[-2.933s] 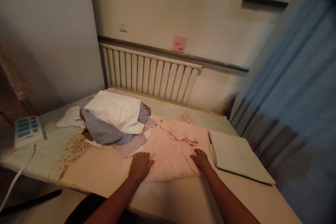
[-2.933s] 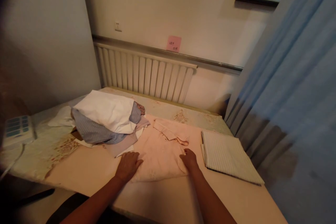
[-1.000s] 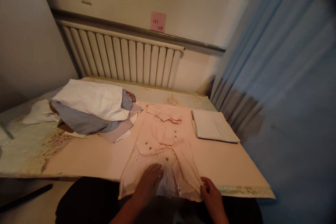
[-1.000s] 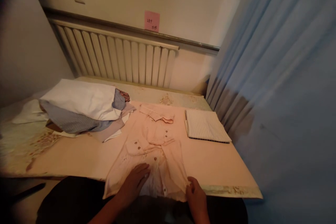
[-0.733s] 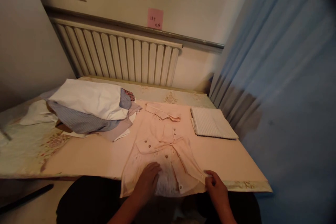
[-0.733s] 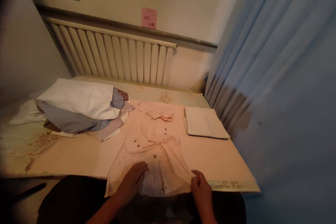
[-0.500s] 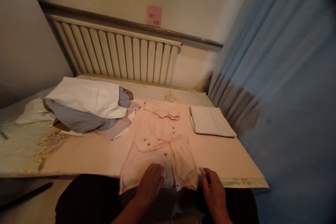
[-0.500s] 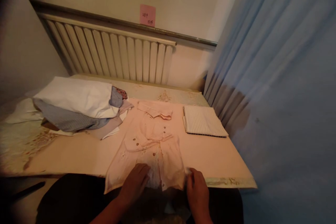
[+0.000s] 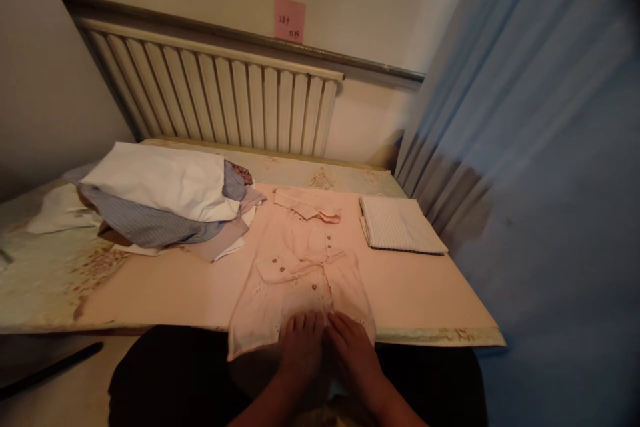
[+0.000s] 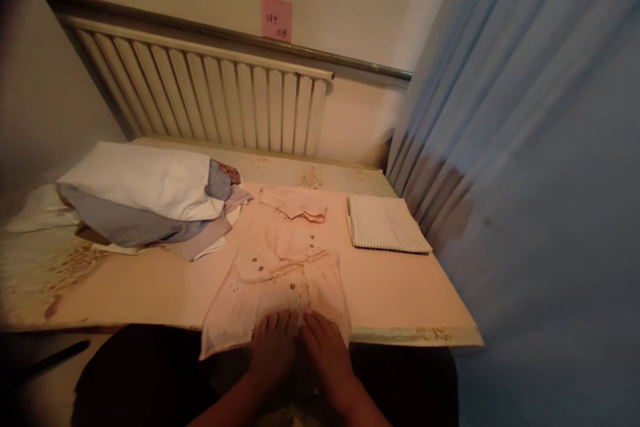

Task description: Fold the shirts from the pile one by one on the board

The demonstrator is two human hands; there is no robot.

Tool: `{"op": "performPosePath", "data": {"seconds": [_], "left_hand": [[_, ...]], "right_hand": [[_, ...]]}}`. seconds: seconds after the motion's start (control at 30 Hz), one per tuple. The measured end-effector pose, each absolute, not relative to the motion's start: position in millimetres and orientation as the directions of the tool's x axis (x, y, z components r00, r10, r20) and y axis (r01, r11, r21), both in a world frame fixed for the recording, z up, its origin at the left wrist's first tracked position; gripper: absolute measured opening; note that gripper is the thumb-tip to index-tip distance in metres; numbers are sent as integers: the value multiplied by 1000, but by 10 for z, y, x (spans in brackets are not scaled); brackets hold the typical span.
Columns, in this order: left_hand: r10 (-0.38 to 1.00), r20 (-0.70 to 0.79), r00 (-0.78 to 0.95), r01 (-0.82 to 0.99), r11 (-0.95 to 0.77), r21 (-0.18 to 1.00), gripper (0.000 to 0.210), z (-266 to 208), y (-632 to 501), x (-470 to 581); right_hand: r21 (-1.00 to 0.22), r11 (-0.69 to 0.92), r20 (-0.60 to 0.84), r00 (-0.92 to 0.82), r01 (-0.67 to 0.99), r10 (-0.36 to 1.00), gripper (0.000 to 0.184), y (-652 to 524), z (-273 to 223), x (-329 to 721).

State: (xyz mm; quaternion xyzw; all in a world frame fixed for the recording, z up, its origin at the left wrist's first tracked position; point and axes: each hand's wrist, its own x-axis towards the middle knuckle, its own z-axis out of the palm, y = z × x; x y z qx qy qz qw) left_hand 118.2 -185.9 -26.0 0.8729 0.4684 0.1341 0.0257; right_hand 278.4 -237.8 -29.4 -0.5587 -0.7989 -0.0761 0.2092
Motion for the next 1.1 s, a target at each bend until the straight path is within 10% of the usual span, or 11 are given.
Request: {"op": "performPosePath", "data": {"seconds": [0.2,0.6,0.83,1.1], "left_hand": [[831,286,478,828,-534,167,32,-250,-1854,1124],[794,389,467,809,-561,173,53,-303,-1940,1081],[704,457,544,811,-581,-70,45,-439,-1926,1110],[677,477,560,797,-598,-88,42,-376,-1907,1107]], "right_hand": [[-86,391,469,-309,917,827,46,-2388,-476,2847],[-474,345,479,-92,810,873,36,-2329,-72,2721],[-350,390,465,-203,852,861,39,-2342,-197,2797],[-297,424,552,-208,855,808,42,-2315,-389,2856]]}}
